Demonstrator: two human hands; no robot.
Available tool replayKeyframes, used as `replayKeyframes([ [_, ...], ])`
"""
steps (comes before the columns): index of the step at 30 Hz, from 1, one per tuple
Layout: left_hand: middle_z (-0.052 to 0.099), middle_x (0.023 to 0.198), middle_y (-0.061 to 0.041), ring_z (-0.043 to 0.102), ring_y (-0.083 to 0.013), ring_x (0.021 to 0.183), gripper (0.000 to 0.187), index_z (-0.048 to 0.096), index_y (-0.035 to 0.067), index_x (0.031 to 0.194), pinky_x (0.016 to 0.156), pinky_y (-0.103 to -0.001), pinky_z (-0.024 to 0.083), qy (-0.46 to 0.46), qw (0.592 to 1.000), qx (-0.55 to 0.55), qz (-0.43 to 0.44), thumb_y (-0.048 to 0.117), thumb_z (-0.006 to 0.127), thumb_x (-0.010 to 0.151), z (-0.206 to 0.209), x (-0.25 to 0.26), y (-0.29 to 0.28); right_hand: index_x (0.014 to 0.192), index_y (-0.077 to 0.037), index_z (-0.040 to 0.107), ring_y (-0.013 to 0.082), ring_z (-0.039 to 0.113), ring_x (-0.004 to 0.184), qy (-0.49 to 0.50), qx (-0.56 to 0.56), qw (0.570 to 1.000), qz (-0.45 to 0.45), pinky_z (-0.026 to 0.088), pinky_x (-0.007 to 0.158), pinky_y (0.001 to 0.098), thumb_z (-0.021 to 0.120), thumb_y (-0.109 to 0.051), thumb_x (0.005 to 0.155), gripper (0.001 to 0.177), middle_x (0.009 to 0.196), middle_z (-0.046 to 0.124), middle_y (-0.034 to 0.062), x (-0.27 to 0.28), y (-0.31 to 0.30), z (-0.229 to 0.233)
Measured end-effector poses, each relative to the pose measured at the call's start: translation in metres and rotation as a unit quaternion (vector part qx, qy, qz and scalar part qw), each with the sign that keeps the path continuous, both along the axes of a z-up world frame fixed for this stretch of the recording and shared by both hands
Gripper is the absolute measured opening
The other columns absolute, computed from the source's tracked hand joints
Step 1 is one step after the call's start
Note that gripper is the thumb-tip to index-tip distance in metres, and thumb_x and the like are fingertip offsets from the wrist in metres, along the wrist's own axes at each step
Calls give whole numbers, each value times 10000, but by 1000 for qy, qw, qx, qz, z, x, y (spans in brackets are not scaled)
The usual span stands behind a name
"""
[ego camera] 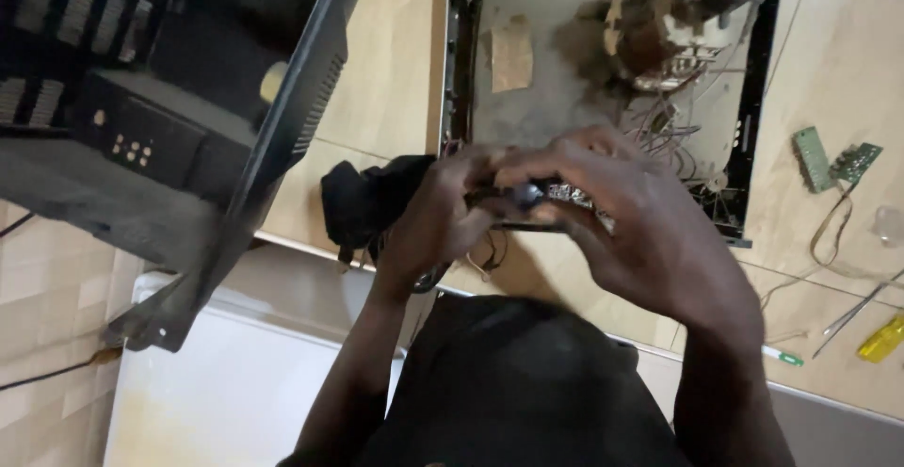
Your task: The person uses a screwdriver to work on the internal components of a disassembled CRT television. They manipulate wires and parts within the chassis while the camera shakes significantly.
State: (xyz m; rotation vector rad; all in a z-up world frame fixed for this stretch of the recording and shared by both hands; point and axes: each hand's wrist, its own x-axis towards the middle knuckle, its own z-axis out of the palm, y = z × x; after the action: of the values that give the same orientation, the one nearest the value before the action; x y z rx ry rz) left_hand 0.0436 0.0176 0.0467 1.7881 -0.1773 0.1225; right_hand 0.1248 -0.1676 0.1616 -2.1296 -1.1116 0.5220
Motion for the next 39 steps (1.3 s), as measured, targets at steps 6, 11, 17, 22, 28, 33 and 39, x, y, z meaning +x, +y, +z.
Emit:
replayKeyframes([
  [6,582,954,-68,589,-189,864,405,586,49,1000,765,-306,565,-48,993,-54,95,316,826,813,2,14,-17,1180,-136,715,340,574,1219,-77,30,996,-17,520,971,521,771,-356,852,398,1325,616,166,-6,8,-2],
  [11,645,1069,-65,624,-179,914,407,578,72,1196,783,-314,505,15,999,-41,20,278,774,904,-11,10,-3,1144,1,687,270,715,1027,-120,98,984,-86,601,831,356,872,-190,867,384,1138,726,155,-6,15,-12],
  [17,727,1194,-134,720,-258,1089,279,666,32,1220,922,-350,596,38,996,-69,-36,71,648,945,1,7,8,1420,-40,426,363,628,1295,53,-23,998,-13,497,1046,556,610,-215,950,534,1481,529,196,1,10,0],
  [22,651,1009,-81,638,-221,897,454,602,81,1018,741,-330,520,-11,998,34,58,505,685,877,0,14,-5,1401,-28,492,372,561,1309,-59,24,998,9,469,1068,516,679,-415,902,659,1430,576,200,-6,13,-4],
  [28,457,1556,-285,353,-423,1519,622,495,-1,1441,1210,-490,329,65,995,68,30,276,693,920,-29,3,-5,1194,30,660,290,738,1022,-87,47,987,-130,622,823,347,854,-97,857,410,1157,729,175,-11,3,-9],
  [33,683,1311,-158,619,-323,1266,499,607,55,1343,1059,-434,521,25,999,-14,-32,-107,499,884,-15,5,4,1176,-17,650,386,661,1319,-64,97,993,-10,591,1077,491,713,66,864,329,1419,629,236,-5,2,-14],
  [39,663,1140,-102,700,-248,1000,413,618,74,1184,867,-366,587,8,999,-29,23,280,801,877,-16,11,-1,1301,-33,580,370,620,1301,-46,98,994,-16,505,1125,557,574,-319,987,425,1369,633,224,-7,4,-12],
])
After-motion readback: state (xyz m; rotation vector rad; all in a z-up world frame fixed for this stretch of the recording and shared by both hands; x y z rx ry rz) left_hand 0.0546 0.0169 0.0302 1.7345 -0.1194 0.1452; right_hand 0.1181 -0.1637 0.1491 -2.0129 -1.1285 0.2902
